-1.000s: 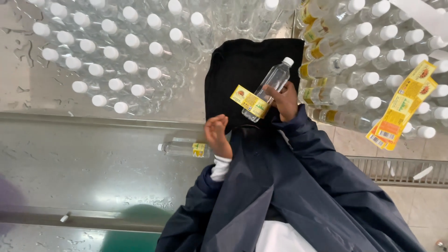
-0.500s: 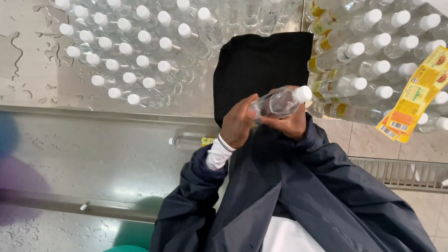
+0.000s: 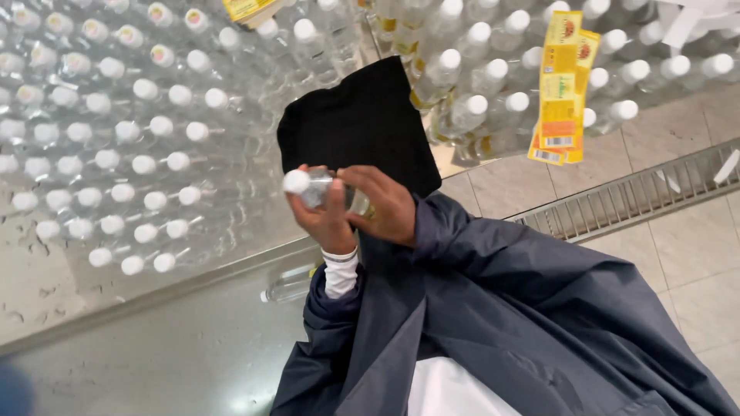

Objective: The person repeatedly picks up clear plastic water bottles from a metal shelf, wraps yellow labels around them by hand, and places the labeled bottles back on the shelf among other bottles. The person also handles white paper strips during the process.

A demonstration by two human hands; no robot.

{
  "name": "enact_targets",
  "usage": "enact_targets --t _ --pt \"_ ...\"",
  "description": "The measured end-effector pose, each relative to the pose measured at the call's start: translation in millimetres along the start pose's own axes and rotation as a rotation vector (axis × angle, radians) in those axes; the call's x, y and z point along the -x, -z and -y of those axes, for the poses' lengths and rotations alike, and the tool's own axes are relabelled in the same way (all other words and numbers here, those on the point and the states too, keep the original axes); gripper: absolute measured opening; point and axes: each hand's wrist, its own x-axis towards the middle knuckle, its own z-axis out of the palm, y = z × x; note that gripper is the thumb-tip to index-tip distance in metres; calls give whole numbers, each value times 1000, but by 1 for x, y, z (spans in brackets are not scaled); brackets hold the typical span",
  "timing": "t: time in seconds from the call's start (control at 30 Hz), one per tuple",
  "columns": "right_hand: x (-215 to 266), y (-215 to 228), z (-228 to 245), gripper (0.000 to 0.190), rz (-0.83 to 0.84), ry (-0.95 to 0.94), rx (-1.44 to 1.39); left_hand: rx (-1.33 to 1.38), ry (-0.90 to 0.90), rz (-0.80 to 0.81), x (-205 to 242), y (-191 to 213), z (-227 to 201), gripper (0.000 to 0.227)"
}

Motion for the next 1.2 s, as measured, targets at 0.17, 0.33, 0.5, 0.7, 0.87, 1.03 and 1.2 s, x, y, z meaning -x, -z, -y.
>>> enact_targets --t 0.17,0.33,0.5,0.7,0.87,1.03,1.2 --pt "39 6 6 44 -98 271 334 261 156 -273 -17 -10 2 54" --pt "49 0 -19 51 -142 293 670 193 263 -250 5 -31 -30 55" --pt "58 23 -39 82 81 -140 16 329 23 180 20 -35 -30 64" --pt "93 44 -53 66 115 -234 -302 693 9 812 22 -36 -28 59" --pt "93 66 -49 83 25 -299 -120 658 -39 718 25 -59 -19 63" --pt "81 83 -28 83 -44 -286 -7 622 -62 589 24 -60 -9 68" --pt "90 99 -41 79 -103 -272 85 815 -32 565 6 -41 -10 64"
